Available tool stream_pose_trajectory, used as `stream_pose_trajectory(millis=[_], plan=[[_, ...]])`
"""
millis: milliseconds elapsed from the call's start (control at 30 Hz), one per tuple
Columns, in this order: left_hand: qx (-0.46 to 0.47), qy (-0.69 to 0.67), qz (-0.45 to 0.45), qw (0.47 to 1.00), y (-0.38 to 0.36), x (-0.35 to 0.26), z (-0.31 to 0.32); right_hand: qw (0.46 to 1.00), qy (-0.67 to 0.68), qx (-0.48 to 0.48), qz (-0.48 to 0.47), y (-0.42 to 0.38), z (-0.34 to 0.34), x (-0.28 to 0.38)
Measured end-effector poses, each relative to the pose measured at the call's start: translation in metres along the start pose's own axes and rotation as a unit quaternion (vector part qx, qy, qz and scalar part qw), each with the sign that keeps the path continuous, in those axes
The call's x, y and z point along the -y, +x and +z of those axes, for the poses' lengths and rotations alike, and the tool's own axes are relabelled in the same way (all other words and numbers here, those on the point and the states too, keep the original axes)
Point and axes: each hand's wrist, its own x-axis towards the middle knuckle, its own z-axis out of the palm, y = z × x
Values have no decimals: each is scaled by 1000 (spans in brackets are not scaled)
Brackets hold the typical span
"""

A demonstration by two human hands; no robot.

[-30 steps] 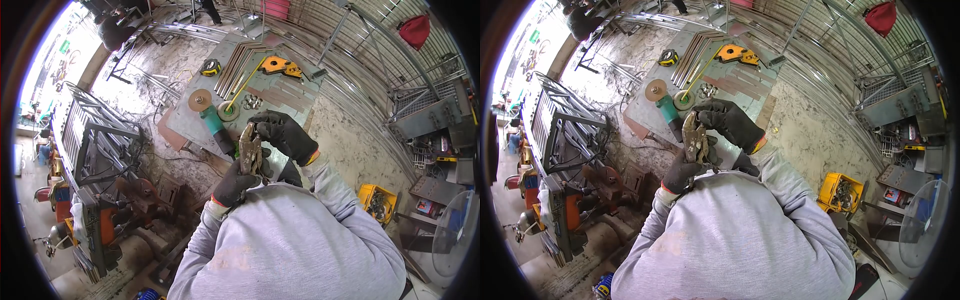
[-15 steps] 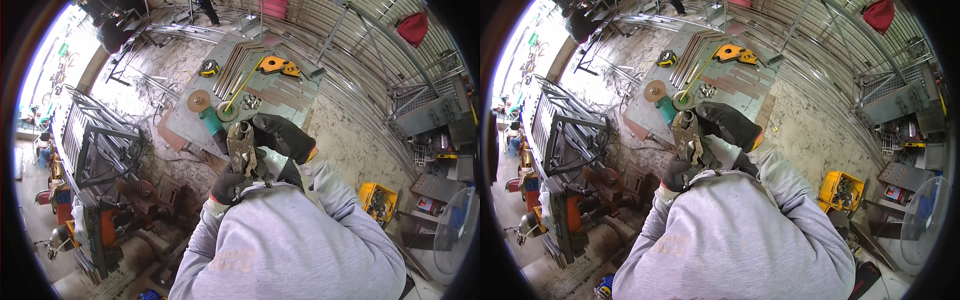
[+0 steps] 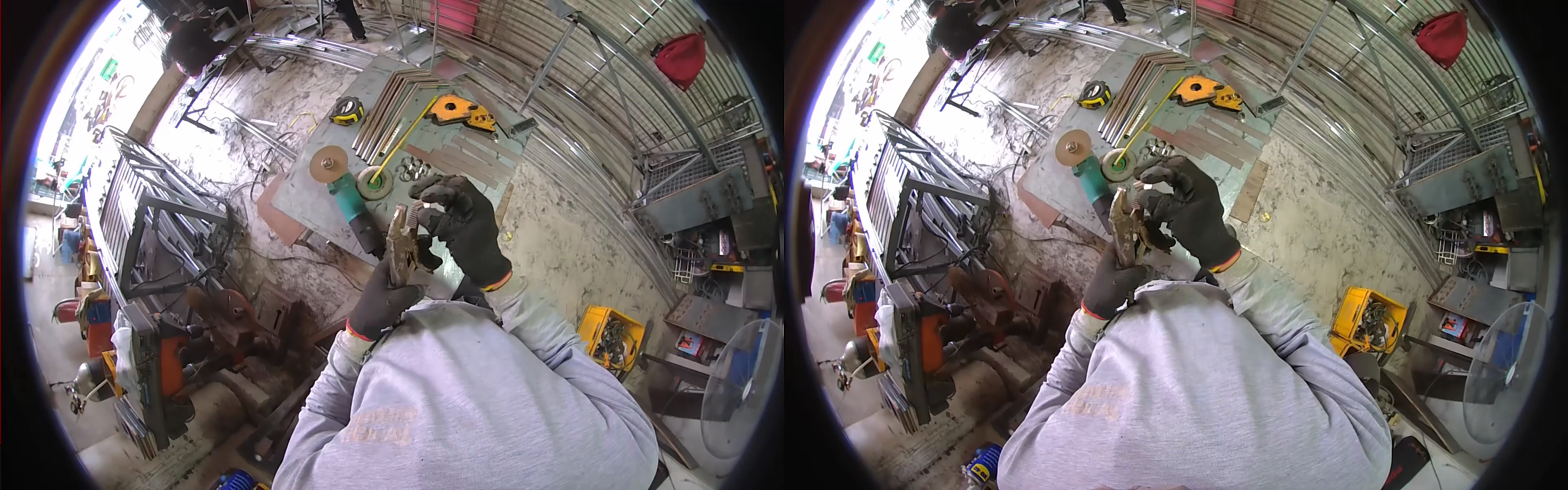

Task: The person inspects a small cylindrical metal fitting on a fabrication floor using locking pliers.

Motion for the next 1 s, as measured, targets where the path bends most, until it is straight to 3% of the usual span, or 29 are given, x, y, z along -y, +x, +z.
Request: stream_pose_trajectory(millis=[33, 200, 300, 367, 400, 467, 567, 700, 767, 1000], plan=[[-2, 29, -30, 999, 0, 2, -4, 998, -15, -1, -53, -2, 2, -6], [-2, 36, -63, 997, -7, -11, 1, 998, -21, -10, -60, -10, 9, -15], [42, -13, -46, 998, -2, -11, -1, 998, -26, -13, -55, -7, 10, -10], [145, -114, 2, 983, 6, 5, -7, 998, -5, 13, -56, -5, 8, -11], [146, -113, 2, 983, 5, 5, -7, 998, -5, 12, -58, -4, 7, -8], [64, -107, -9, 992, -2, 5, -4, 998, -16, 50, 18, -4, 4, 3], [142, -152, 9, 978, 2, -3, -1, 994, 72, 83, 25, 6, -5, -3], [139, -157, 12, 978, 0, 0, -4, 994, -8, 79, 76, 6, -10, -4], [90, -128, -19, 987, -1, -2, -6, 984, 134, 26, 111, 8, -7, -3], [121, -186, -1, 975, -9, -33, 18, 983, 145, 14, 110, 11, -6, 8]])
